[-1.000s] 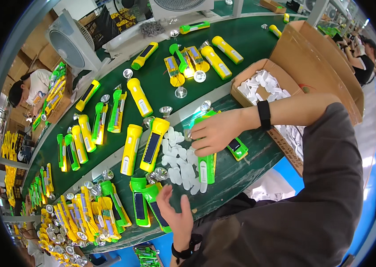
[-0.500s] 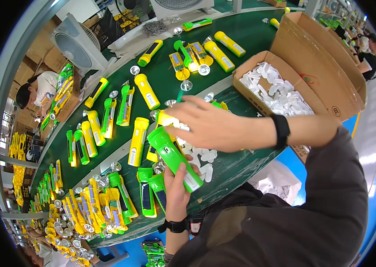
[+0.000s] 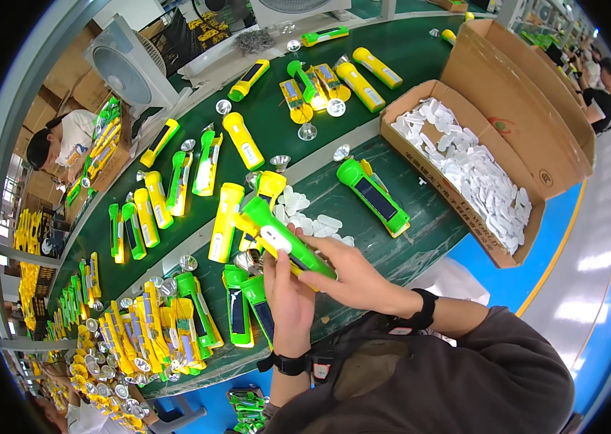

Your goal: Assembling internal components into flashlight bodies on a production line.

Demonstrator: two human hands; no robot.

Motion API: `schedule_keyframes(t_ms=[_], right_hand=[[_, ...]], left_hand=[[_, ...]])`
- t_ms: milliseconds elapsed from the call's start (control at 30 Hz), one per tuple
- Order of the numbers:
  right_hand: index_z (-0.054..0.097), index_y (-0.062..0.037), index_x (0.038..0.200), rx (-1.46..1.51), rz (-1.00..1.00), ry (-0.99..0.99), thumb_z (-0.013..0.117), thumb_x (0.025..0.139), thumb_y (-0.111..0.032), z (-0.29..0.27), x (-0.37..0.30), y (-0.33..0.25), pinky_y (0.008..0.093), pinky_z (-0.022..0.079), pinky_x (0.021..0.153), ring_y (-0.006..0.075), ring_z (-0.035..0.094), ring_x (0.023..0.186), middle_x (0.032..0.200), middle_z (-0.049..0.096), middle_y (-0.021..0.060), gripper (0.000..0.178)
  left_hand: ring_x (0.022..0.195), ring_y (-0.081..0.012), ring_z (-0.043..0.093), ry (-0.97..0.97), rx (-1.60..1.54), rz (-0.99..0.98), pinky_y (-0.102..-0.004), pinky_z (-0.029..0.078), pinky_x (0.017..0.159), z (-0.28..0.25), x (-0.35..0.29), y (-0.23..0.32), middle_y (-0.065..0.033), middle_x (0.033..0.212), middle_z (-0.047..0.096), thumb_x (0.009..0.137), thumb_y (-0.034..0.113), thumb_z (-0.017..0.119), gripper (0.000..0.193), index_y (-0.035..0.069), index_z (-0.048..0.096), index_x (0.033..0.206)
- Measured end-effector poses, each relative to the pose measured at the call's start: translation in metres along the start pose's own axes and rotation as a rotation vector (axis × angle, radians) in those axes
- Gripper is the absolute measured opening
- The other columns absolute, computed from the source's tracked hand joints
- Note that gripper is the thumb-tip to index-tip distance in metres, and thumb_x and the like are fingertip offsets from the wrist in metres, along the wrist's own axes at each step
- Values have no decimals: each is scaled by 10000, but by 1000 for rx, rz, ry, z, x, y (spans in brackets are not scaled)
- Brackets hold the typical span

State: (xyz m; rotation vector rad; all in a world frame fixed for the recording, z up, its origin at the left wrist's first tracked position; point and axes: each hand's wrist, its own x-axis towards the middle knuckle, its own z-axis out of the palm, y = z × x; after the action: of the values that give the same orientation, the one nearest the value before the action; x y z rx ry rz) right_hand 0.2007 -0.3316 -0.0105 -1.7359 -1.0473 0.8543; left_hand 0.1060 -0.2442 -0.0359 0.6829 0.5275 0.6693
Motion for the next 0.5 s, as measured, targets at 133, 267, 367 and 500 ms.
schedule_keyframes(t_ms=[133,267,367,500], right_hand=[[359,-12,1389,87,-206,151,639,855,-201,26,2,26,335,477,780,223,602,923,1141,577,142,632],[388,45,1340,650,208,-43,542,945,-199,17,0,15,306,448,895,140,559,1077,1163,570,76,489],[466,34,1254,1251,358,-145,481,977,-207,15,1,22,338,484,885,159,584,1038,1156,576,92,368],[514,43,1207,1230,436,-169,486,977,-245,17,4,15,343,488,864,181,607,1020,1121,601,95,370]], left_hand=[[1090,-198,526,136,184,-81,-368,449,918,0,1,2,-86,1221,511,1004,231,416,381,41,348,1326],[1092,-179,518,33,269,-117,-347,434,909,-12,9,20,-106,1190,517,976,196,468,374,-17,384,1271],[1108,-210,535,-61,346,-159,-344,446,921,-16,18,23,-155,1230,523,945,184,502,457,-19,343,1322],[1138,-305,550,-23,67,-218,-386,470,932,-16,19,18,-217,1185,567,916,140,523,392,-30,392,1244]])
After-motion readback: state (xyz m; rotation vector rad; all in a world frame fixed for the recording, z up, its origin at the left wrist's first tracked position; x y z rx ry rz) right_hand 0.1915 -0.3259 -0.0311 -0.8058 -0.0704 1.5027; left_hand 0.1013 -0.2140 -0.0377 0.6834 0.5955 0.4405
